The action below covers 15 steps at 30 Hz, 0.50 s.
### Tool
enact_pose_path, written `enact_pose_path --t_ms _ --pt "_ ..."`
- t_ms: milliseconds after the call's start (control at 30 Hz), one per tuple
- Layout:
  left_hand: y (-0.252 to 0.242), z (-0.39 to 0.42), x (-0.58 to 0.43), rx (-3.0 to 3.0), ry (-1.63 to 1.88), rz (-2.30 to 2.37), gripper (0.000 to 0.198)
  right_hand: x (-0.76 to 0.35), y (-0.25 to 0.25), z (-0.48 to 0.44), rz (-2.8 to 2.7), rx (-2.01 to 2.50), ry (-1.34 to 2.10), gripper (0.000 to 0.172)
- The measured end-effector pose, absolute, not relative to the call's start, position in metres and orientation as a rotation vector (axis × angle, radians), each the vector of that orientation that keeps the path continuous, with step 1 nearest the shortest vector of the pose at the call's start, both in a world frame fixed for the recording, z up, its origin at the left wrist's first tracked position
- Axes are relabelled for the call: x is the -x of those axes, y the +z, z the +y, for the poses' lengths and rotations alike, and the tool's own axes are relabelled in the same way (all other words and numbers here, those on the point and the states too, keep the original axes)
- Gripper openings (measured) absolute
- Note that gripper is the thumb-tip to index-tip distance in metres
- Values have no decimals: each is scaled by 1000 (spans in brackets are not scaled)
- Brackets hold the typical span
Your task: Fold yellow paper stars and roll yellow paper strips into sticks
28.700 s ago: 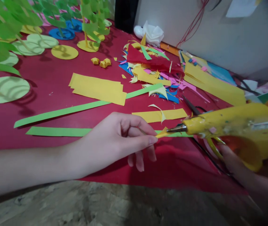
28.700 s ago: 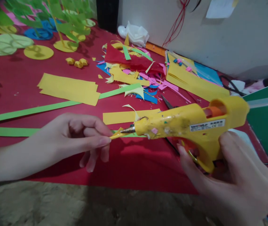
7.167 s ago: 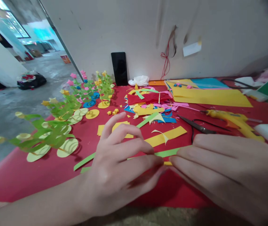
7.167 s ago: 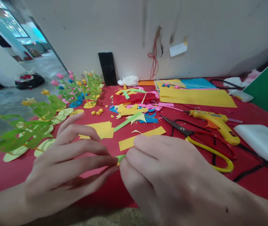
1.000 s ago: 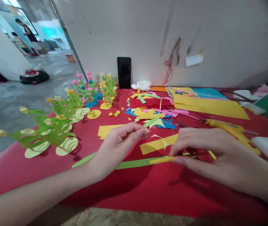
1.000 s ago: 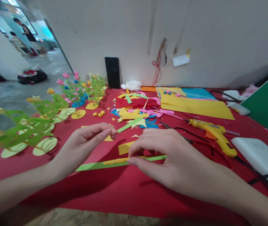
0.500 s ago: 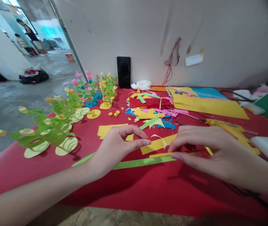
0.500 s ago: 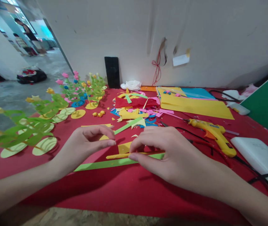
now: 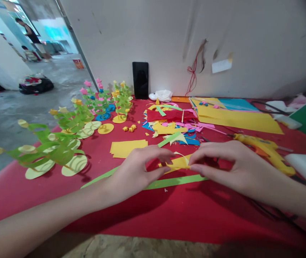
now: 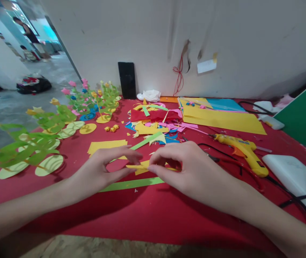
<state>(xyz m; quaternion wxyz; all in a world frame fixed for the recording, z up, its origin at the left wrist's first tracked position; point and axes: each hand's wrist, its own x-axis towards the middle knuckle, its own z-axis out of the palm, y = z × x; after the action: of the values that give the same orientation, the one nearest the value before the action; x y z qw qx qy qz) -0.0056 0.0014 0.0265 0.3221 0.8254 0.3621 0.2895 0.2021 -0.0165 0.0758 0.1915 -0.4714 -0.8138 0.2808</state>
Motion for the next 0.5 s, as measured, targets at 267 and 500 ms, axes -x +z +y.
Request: enact_pose_path --t_ms 267,500 --pt "33 4 8 -2199 485 860 23 -199 78 -17 -2251 1422 860 18" --pt "31 5 8 -2225 551 893 19 -199 76 -14 -2259 1419 842 17"
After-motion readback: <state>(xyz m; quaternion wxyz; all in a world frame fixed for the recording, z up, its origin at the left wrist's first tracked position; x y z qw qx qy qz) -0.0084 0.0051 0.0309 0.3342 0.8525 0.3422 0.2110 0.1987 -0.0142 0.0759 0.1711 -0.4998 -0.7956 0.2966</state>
